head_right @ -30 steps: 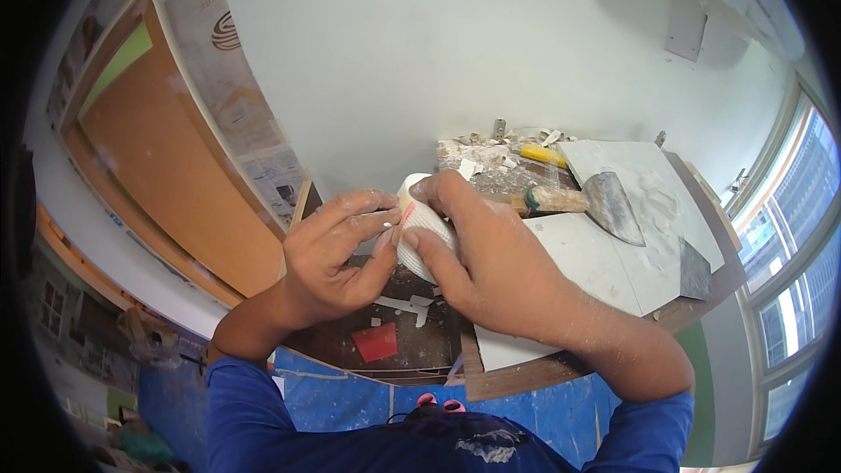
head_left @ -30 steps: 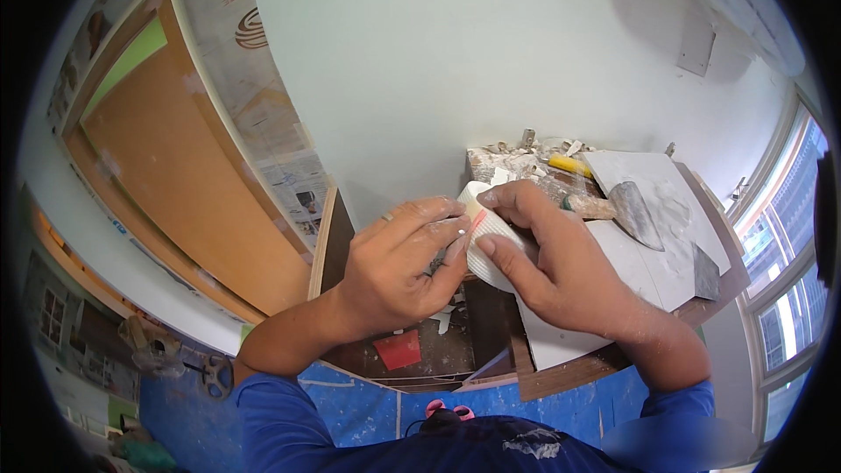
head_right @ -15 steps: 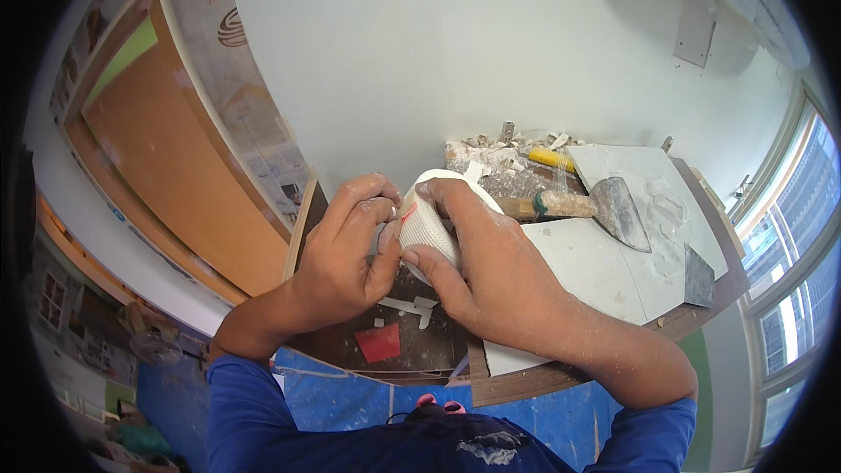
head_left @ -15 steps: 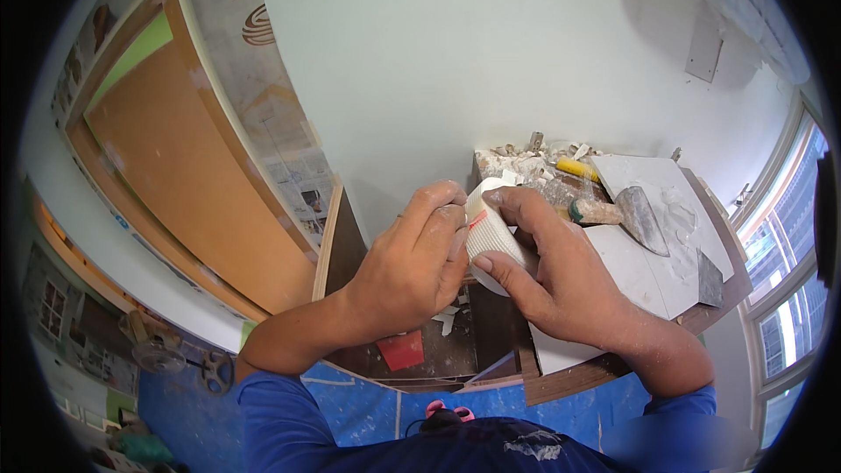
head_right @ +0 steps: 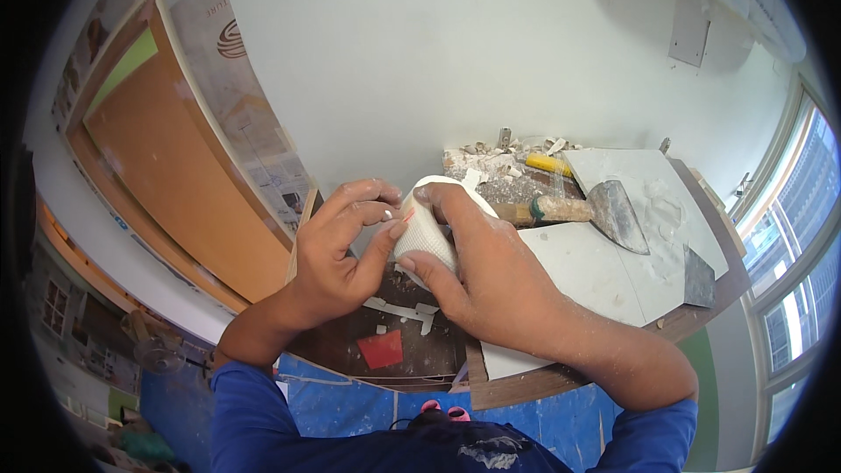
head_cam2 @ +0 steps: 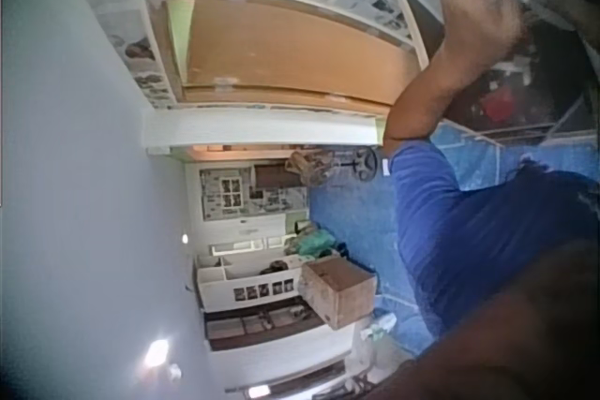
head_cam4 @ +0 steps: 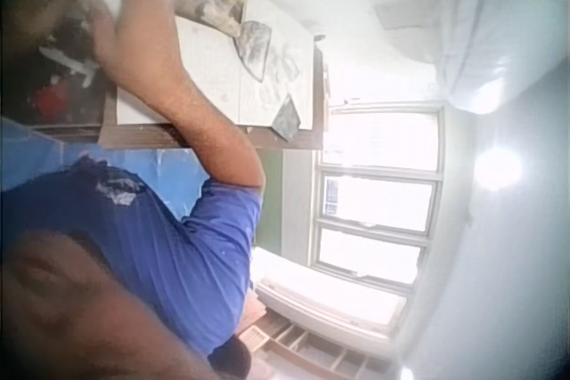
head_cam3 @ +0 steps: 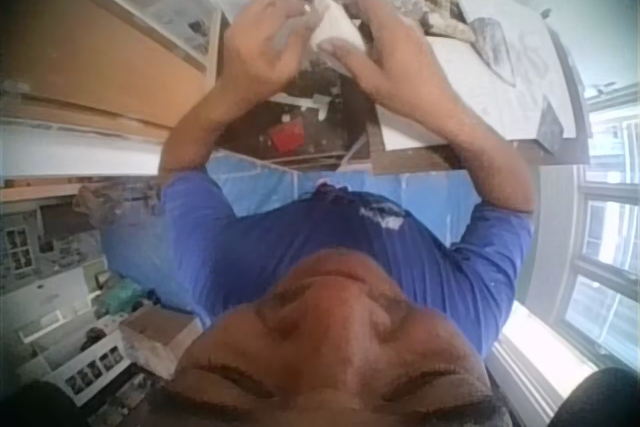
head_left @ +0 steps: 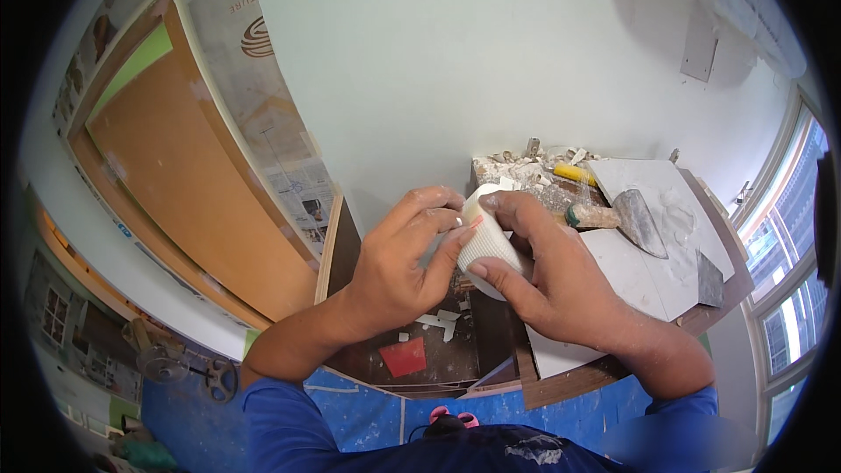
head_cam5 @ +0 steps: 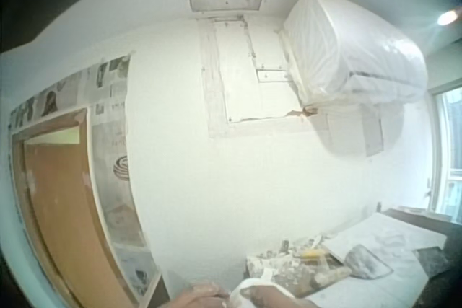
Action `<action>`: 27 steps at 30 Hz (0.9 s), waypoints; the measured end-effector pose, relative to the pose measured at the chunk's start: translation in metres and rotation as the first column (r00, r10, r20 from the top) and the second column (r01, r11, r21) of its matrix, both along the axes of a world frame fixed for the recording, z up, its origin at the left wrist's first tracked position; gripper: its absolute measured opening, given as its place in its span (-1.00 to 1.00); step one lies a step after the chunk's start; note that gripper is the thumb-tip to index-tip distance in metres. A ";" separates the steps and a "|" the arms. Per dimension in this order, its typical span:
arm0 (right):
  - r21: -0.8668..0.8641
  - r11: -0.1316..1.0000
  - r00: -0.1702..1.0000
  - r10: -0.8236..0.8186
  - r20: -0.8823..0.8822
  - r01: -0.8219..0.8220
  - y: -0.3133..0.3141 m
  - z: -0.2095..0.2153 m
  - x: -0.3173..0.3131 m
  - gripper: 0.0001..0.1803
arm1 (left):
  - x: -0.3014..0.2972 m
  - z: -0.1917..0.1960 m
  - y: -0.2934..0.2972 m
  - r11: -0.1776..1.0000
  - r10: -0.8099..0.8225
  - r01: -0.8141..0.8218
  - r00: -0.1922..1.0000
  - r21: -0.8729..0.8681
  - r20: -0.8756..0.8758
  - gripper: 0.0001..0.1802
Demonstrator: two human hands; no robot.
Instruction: The person applies a strip of white tape over a damaged area on a wall, smooths it down, and then uses a putty knife and trowel to spread plaster over the taped section. The person repeatedly applies and smooths the plaster to cover the repair area.
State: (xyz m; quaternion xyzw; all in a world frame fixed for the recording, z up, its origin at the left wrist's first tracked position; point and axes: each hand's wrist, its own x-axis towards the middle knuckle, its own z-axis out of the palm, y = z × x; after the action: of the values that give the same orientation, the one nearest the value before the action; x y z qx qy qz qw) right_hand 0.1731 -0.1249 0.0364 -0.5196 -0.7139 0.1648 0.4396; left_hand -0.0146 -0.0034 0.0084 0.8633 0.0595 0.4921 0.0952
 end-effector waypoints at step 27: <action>0.008 0.996 0.993 0.088 -0.079 -0.087 0.003 0.000 0.010 -0.25 | 0.003 -0.005 0.018 0.961 -0.015 0.070 0.979 -0.268 0.202 -0.88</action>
State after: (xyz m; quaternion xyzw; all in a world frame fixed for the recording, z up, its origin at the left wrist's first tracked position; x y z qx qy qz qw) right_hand 0.1831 -0.1218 0.0363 -0.4799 -0.7184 0.2029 0.4609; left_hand -0.0119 0.0142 0.0038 0.7897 0.0985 0.5605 0.2293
